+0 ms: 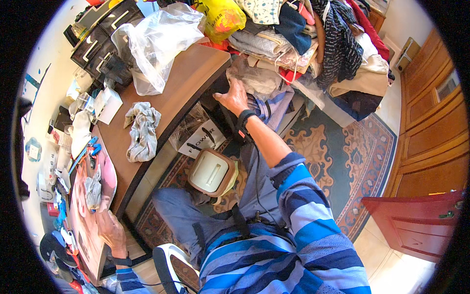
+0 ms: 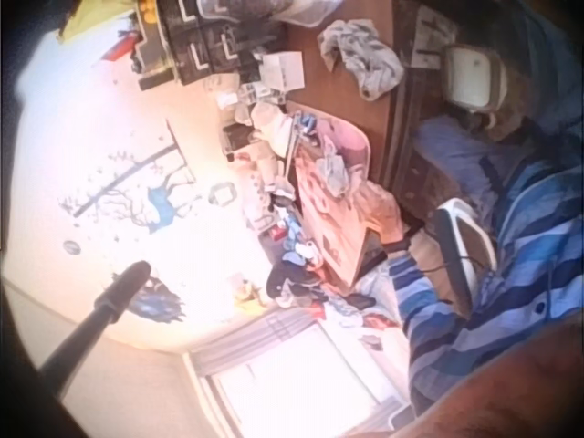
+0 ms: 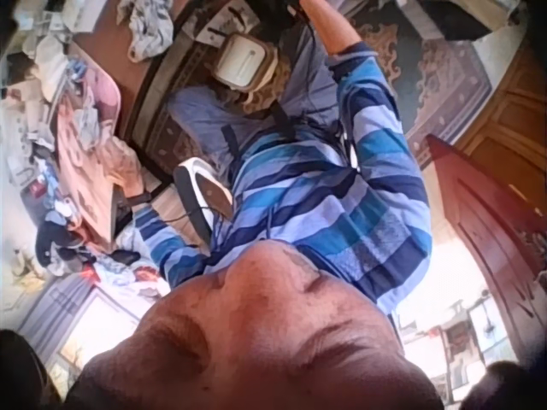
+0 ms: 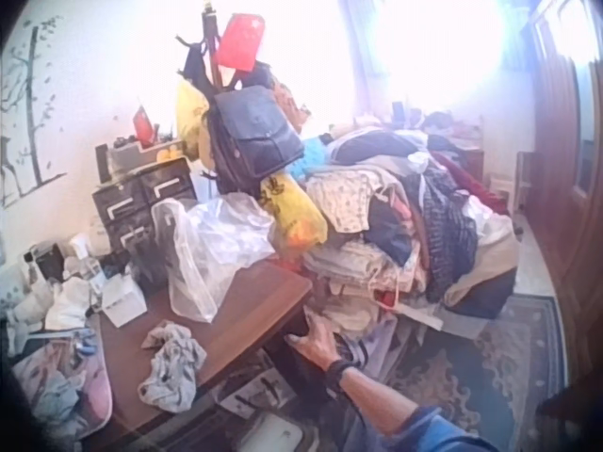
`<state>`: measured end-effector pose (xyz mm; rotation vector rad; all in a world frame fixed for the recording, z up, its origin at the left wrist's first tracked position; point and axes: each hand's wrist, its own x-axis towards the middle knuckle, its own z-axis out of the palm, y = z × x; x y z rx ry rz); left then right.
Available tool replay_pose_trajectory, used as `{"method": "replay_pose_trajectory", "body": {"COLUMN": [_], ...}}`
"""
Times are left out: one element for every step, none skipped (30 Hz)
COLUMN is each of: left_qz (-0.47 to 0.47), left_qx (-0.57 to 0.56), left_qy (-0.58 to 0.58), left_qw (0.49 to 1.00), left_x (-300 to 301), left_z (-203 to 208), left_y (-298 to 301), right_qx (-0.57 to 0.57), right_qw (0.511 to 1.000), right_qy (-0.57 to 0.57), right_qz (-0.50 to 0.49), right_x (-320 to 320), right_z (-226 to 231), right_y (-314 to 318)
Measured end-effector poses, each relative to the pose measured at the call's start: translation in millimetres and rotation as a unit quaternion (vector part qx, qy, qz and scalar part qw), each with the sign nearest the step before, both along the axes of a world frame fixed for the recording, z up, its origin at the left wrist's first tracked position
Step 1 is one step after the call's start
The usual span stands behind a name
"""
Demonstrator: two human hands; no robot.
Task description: The person wipes a desk surface and a small white container with a cloth, then moves a fly swatter and a plastic bag on the desk. The person also wipes the desk edges and handles a small white object before placing it on the desk.
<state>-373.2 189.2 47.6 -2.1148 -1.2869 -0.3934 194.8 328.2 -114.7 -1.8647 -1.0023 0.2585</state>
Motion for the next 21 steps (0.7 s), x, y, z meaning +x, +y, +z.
{"method": "replay_pose_trajectory", "body": {"left_qz": [-0.004,-0.008,-0.013,-0.017,-0.021,-0.025,-0.017,-0.009,-0.002,-0.004,-0.005,-0.005,-0.008,-0.012,-0.014,-0.015,-0.015,-0.015,0.007,0.029,0.049], "left_qx": [0.007,0.015,0.023,0.023,0.023,0.023,0.014,0.004,-0.006,-0.007,-0.008,-0.008,-0.004,0.001,0.006,0.009,0.011,0.014,-0.006,-0.028,-0.051], "left_qy": [0.006,0.011,0.016,0.015,0.015,0.015,0.011,0.008,0.005,0.007,0.008,0.009,0.01,0.011,0.011,0.011,0.011,0.012,0.013,0.014,0.017], "left_qw": [1.0,1.0,1.0,0.999,0.999,0.999,1.0,1.0,1.0,1.0,1.0,1.0,1.0,1.0,1.0,1.0,1.0,1.0,1.0,0.999,0.997], "left_x": [0.2,0.5,1.1,1.8,2.4,3.2,4.0,4.7,4.9,5.0,4.7,3.7,2.4,0.8,-0.6,-2.5,-4.3,-6.5,-8.7,-10.8,-12.7], "left_z": [0.5,0.6,0.8,1.0,1.4,2.1,2.4,2.9,3.3,3.6,3.5,3.4,2.9,1.9,0.4,-1.0,-2.3,-3.1,-3.6,-3.9,-4.6], "left_y": [0.6,1.1,1.9,2.1,1.7,1.0,0.4,-0.8,-1.5,-1.7,-1.7,-1.8,-1.3,0.3,1.1,1.2,1.9,1.8,1.4,0.8,0.5], "right_qx": [0.012,0.006,0.001,-0.01,0.0,0.009,0.018,0.009,-0.001,-0.01,-0.036,-0.061,-0.086,-0.082,-0.078,-0.079,-0.046,-0.018,0.009,0.015,0.075], "right_qw": [1.0,1.0,1.0,1.0,1.0,1.0,1.0,1.0,0.999,0.999,0.997,0.996,0.993,0.992,0.992,0.991,0.991,0.99,0.988,0.981,0.959], "right_qy": [0.002,0.013,0.024,0.017,0.017,0.015,0.014,0.015,0.016,0.017,0.019,0.021,0.024,0.026,0.028,0.031,0.052,0.074,0.093,0.14,0.201], "right_qz": [0.005,0.007,0.009,-0.001,0.004,0.009,0.014,0.026,0.038,0.05,0.059,0.068,0.081,0.089,0.099,0.102,0.112,0.117,0.126,0.132,0.185], "right_x": [-1.1,-2.3,-1.8,-0.4,1.0,2.3,4.0,6.5,9.5,13.0,16.2,19.4,21.6,23.0,24.6,25.2,25.6,25.7,25.2,26.1,29.5], "right_z": [-0.5,-1.1,-1.0,-0.5,-0.2,0.2,0.8,2.0,3.4,5.4,7.5,9.7,11.5,12.5,13.3,12.5,11.1,9.7,7.2,7.7,6.5], "right_y": [6.2,12.2,17.7,21.8,23.9,24.4,23.7,22.1,20.1,18.4,17.3,17.0,17.6,18.2,19.9,21.1,22.0,24.0,24.5,30.6,31.5]}}
